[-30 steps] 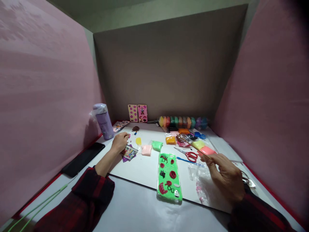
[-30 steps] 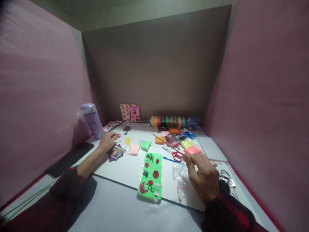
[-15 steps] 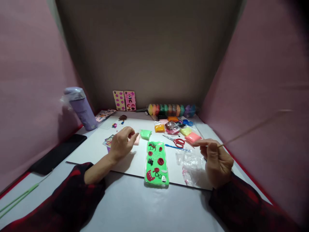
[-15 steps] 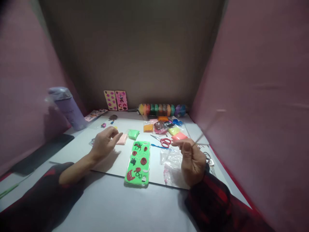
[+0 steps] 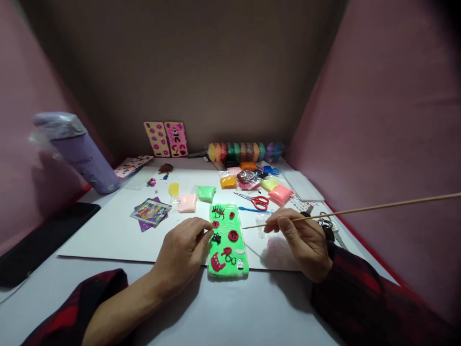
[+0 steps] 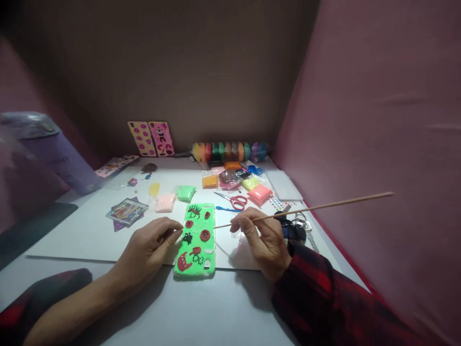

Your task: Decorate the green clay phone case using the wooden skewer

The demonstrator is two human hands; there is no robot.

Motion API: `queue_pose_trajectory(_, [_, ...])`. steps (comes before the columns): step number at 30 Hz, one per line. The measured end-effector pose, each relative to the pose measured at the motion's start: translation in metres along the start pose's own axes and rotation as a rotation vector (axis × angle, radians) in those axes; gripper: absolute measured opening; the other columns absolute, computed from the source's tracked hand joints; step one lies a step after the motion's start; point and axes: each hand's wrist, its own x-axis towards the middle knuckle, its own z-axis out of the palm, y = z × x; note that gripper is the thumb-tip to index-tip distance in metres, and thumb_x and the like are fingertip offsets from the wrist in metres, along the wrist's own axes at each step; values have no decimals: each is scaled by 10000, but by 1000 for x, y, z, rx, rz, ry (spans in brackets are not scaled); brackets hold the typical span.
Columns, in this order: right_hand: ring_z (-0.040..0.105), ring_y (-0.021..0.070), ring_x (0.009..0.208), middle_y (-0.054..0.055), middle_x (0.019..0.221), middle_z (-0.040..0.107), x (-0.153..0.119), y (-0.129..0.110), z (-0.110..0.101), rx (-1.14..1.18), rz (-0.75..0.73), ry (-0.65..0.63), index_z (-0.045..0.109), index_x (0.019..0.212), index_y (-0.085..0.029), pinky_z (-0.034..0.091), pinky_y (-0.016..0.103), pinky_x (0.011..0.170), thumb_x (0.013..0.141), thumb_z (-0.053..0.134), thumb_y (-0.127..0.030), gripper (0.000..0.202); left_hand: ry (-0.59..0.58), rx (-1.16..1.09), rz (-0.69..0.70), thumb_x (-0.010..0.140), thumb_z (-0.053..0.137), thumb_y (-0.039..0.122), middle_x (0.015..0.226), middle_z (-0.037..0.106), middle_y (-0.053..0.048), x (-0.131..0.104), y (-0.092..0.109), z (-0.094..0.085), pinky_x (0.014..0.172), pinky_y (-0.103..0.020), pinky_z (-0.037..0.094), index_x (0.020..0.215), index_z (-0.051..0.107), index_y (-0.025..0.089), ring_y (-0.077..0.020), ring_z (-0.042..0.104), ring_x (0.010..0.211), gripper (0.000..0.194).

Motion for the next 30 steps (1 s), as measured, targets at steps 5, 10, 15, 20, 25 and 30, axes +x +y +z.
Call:
queue_pose_trajectory(5, [590,131,676,3,720,642,2,5,3,-21,23,-13,635,827,-205,469,281,630,941,423,-259,247,-32,15,-63,829,505,207,746,631,-15,-2,-5,3,593,-281,423,806,611,215,-160,560,672,110])
queue_pose_trajectory(10, [600,148,701,27,730,652,1,9,3,-27,58,-74,649,850,-189,487,300,655,940,427,-293,261,-44,34,-91,817,505,210,712,623,-9,-2,-6,3,571,-275,417,763,609,217,-157,554,644,117])
queue_pose_trajectory(15, [579,141,680,30,722,649,2,9,4,-13,84,-36,660,834,-190,482,291,633,933,449,-303,259,-48,52,-106,792,522,220,656,605,-6,-2,-7,4,528,-267,396,723,608,224,-153,535,594,110])
queue_pose_trajectory(20, [574,137,633,25,702,656,3,5,6,-8,123,1,660,791,-196,480,282,596,919,472,-332,265,-50,54,-117,794,530,236,624,585,-1,-2,-7,4,514,-261,379,717,608,223,-150,515,570,110])
queue_pose_trajectory(25, [577,136,637,23,706,653,2,5,6,11,130,23,665,779,-199,477,278,595,918,477,-336,271,-61,62,-131,793,532,221,622,572,4,-2,-6,4,534,-264,374,724,610,212,-141,495,572,104])
queue_pose_trajectory(30, [570,136,620,23,697,653,2,5,6,-7,133,18,664,766,-197,479,284,580,913,486,-345,274,-62,56,-132,792,531,211,608,559,5,-2,-5,4,525,-261,363,714,609,203,-135,482,563,110])
